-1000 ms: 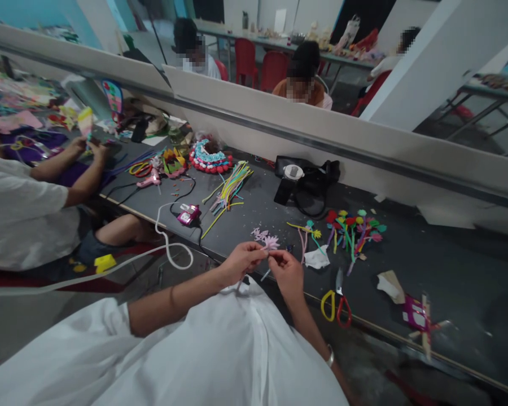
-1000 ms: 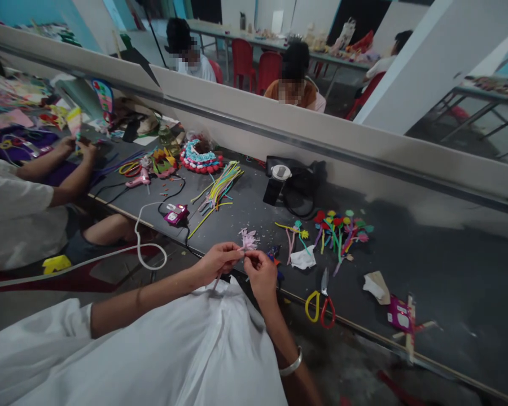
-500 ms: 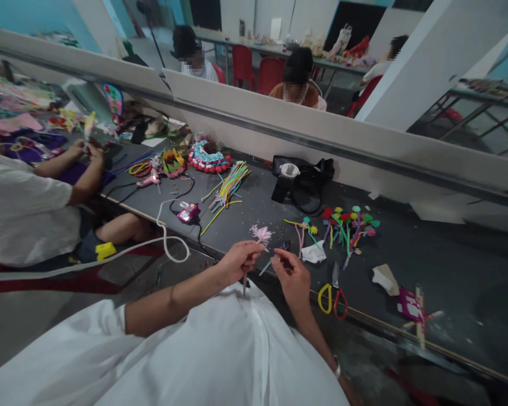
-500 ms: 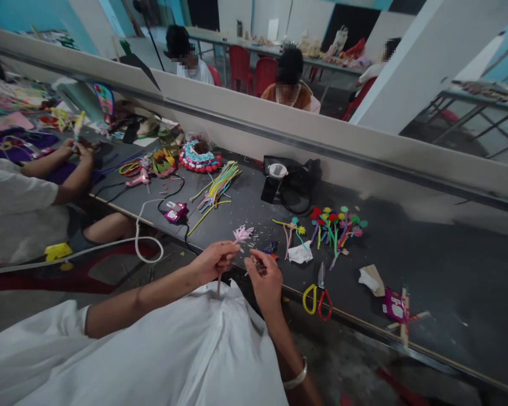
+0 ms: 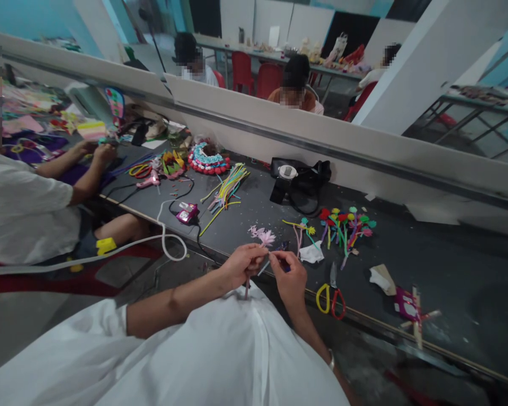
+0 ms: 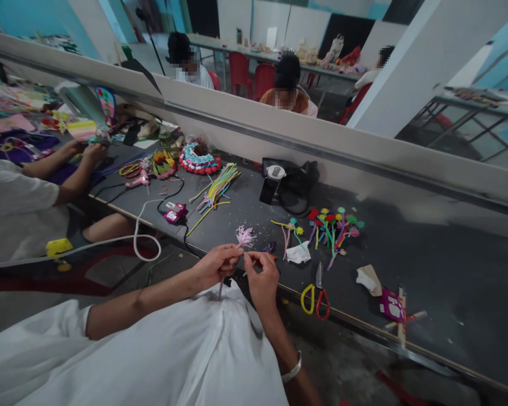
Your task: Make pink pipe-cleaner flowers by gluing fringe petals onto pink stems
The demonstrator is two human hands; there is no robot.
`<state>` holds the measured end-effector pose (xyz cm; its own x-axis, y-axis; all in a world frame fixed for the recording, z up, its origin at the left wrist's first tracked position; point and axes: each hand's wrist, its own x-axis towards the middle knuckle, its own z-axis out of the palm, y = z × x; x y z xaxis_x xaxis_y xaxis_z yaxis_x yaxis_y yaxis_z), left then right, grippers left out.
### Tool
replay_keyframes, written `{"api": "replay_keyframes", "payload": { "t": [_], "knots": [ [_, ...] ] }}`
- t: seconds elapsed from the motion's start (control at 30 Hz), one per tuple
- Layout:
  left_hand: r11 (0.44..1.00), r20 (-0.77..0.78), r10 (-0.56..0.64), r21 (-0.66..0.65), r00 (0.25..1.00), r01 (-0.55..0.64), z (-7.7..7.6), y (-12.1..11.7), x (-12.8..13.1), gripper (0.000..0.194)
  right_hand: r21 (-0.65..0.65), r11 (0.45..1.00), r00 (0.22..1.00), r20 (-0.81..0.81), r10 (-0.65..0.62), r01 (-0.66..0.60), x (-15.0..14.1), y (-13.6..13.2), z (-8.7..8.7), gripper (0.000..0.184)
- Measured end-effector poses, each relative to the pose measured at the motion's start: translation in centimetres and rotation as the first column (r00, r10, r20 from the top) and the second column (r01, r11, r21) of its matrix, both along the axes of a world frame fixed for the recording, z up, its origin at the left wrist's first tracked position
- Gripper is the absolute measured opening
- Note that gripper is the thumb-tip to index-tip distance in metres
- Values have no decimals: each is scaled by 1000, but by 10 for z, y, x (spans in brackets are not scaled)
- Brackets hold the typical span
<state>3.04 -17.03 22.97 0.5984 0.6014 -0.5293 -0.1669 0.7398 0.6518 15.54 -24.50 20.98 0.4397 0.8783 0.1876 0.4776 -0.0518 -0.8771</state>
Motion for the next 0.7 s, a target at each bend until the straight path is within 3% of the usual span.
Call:
{"api": "replay_keyframes", "payload": {
  "t": [0.17, 0.37, 0.5, 0.7],
  "knots": [
    [998, -9, -5, 66, 1000, 5, 4, 0, 2, 26, 37, 998, 998, 25, -57, 57, 8, -1, 1, 20],
    [995, -160, -2, 94, 987, 17, 4, 3, 4, 24, 152, 988, 954, 299, -22, -25, 15, 3, 12, 13],
    [991, -234, -2, 133, 972, 34, 4, 3, 6, 22, 136, 989, 898, 440, -3, -63, 14, 8, 15, 10],
    [980, -298, 23, 194, 954, 37, 1, 2, 6, 22, 73, 995, 850, 526, 15, -63, 14, 11, 11, 10]
  ]
}}
